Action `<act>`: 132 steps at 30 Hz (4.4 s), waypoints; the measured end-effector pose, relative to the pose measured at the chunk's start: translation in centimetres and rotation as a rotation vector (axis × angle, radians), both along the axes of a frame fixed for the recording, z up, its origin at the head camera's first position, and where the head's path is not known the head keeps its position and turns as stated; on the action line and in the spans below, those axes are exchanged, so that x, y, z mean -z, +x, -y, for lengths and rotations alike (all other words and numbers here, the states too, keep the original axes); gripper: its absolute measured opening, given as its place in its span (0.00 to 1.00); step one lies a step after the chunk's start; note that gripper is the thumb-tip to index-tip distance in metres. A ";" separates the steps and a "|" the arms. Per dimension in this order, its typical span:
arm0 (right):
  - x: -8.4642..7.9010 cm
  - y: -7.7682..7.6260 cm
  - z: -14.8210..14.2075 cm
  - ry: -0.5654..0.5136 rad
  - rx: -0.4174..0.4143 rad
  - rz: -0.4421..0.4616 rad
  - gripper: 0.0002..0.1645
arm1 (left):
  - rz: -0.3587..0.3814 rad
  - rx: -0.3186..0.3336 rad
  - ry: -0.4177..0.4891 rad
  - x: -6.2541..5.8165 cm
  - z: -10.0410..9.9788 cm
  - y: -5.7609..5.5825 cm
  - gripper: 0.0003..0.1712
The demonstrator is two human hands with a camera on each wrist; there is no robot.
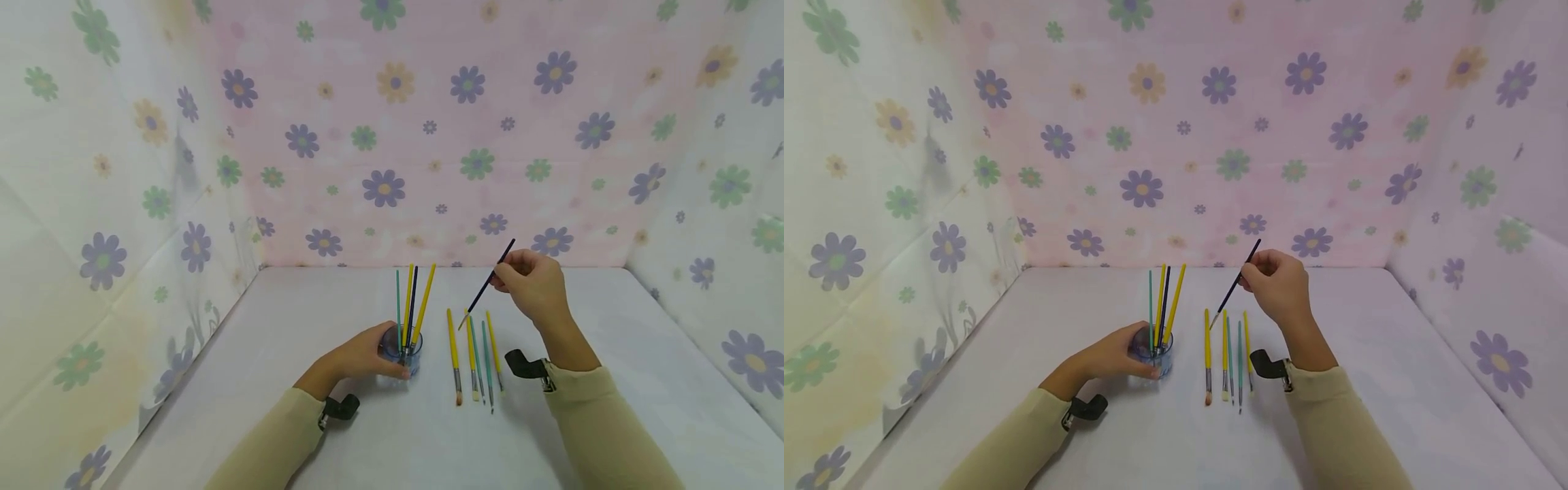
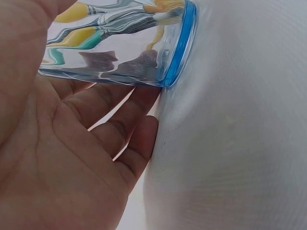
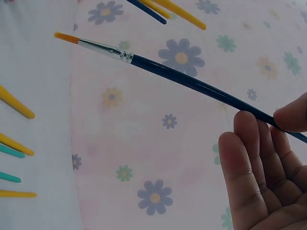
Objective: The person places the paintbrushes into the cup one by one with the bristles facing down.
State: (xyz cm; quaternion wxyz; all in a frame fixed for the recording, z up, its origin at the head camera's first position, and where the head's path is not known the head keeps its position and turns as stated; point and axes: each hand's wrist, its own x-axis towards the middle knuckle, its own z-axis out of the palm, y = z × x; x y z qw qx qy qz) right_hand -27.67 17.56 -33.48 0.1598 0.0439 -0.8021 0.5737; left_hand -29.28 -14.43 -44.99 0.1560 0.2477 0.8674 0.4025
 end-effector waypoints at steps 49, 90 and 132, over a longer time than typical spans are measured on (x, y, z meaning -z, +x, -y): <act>2.6 1.5 7.8 0.102 -0.180 -0.151 0.06 | 0.033 -0.030 -0.021 -0.9 0.0 0.3 0.43; 5.6 -0.1 8.4 0.056 -0.275 0.091 0.08 | 0.062 -0.015 0.002 -0.3 0.0 -0.1 0.42; 3.8 -3.0 -0.5 0.036 -0.212 0.334 0.19 | 0.013 -0.028 -0.069 -0.7 -0.1 -0.1 0.42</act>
